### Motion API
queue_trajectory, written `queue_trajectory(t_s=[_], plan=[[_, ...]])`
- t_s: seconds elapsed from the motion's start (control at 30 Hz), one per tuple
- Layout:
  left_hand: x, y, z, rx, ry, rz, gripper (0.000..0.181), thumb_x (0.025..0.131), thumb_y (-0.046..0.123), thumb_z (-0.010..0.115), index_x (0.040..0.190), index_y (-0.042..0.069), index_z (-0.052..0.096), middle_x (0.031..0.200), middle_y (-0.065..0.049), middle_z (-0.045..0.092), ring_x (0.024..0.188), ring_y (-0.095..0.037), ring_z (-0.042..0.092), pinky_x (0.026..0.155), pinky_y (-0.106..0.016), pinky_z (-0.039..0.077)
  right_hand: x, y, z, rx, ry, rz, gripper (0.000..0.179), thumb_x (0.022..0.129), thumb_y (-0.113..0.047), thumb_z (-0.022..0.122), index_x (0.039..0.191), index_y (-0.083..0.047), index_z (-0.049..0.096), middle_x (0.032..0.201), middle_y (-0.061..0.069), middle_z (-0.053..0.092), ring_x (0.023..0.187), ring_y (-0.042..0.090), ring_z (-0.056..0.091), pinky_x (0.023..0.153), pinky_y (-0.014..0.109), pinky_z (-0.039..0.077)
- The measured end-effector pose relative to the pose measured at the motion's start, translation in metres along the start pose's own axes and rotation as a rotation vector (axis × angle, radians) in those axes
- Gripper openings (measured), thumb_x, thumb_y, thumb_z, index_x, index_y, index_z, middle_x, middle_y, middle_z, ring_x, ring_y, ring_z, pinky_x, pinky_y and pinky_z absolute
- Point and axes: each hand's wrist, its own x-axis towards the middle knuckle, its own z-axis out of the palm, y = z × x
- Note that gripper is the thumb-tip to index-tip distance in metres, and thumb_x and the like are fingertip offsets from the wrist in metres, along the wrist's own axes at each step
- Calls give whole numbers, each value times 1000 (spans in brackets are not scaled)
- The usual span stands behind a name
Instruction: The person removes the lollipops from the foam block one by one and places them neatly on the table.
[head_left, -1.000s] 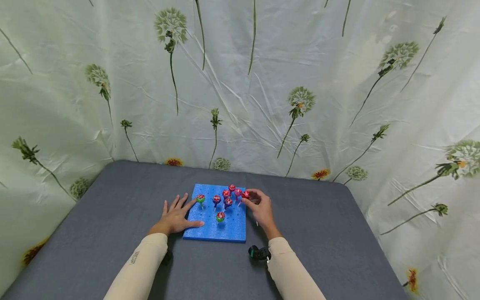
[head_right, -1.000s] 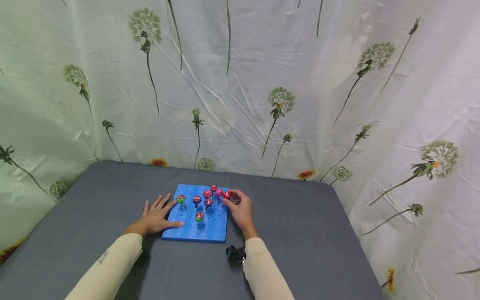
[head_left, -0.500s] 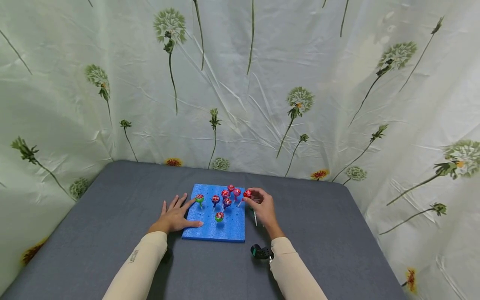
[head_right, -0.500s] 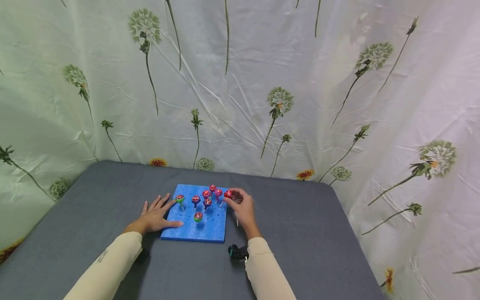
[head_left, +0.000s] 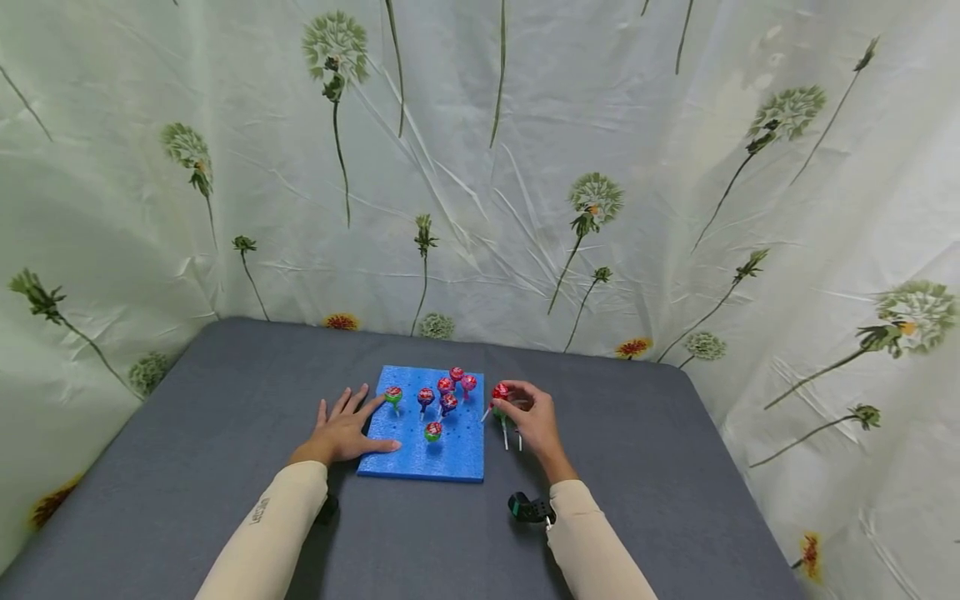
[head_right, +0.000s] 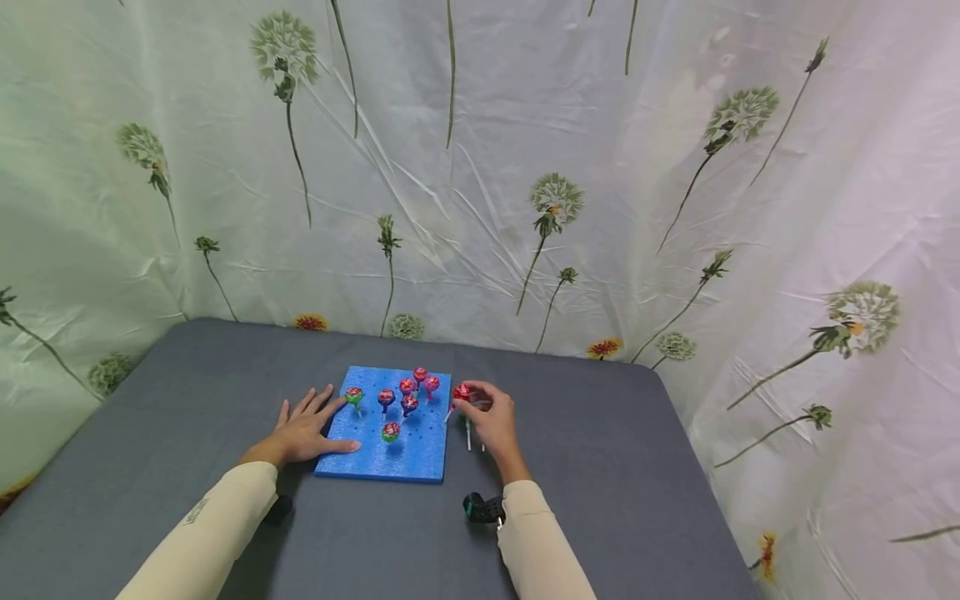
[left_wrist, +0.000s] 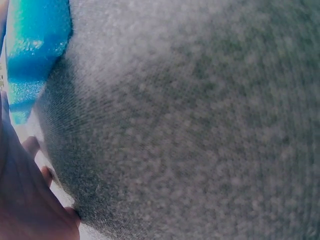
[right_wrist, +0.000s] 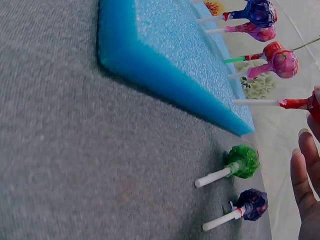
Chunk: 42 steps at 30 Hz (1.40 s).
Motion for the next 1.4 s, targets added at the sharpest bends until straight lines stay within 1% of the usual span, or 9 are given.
queue_trajectory(t_s=[0.13,0.3,0.37,0.6,0.77,1.0,1.13,1.23,1.4], plan=[[0,0,-1,-3,-6,-4,115,67,85,55,153,12,27,158,-24,8,143,-48,-4,106,-65,-17,-2,-3,-4,31,1,18,31,82,-10,78,110,-2,68,97,13,67,88,19,60,76,22,49],[0,-1,-1,-3,-11,-4,116,68,84,56,153,12,27,158,-24,8,143,-48,-4,106,-65,-17,-10,-18,-13,40,-7,-6,28,82,-3,75,108,6,66,97,20,66,87,24,60,72,22,49],[-1,-1,-2,-4,-8,-1,115,67,84,56,153,12,27,158,-24,8,143,-48,-4,106,-65,-17,-11,-19,-16,34,2,-15,27,82,-3,75,106,7,67,96,20,66,84,24,60,69,22,49],[-3,2,-5,-1,-18,-3,115,68,85,55,153,13,26,159,-24,8,143,-48,-5,106,-65,-17,-5,9,-22,45,39,-18,27,81,-8,78,106,0,70,96,13,69,83,18,60,71,22,49],[-3,4,-6,7,-21,10,115,68,85,54,153,14,26,158,-24,8,143,-48,-4,107,-65,-16,-6,18,-31,69,71,-19,27,80,-5,78,105,0,70,96,16,68,82,16,60,72,22,49],[-4,7,-4,13,-18,23,112,70,81,57,153,13,26,159,-23,9,144,-47,-2,108,-66,-12,-7,24,-42,51,95,22,26,81,-4,77,105,2,70,95,14,69,79,7,59,71,18,48],[-6,8,-6,-1,-9,28,109,72,78,60,153,12,28,158,-24,11,143,-48,0,108,-67,-10,-7,28,-46,62,86,42,24,82,0,75,104,6,69,97,20,68,80,9,59,72,18,48],[-6,6,-5,0,-9,26,111,70,80,59,153,13,27,159,-23,10,144,-47,-1,108,-66,-12,-8,31,-49,60,90,44,25,83,-1,74,106,7,69,99,22,68,81,11,59,72,19,48],[-1,-2,1,1,12,22,114,68,84,56,153,14,26,159,-22,8,144,-46,-3,108,-64,-15,-10,39,-50,22,118,44,27,83,-6,76,108,4,70,100,18,70,80,6,60,69,17,48]])
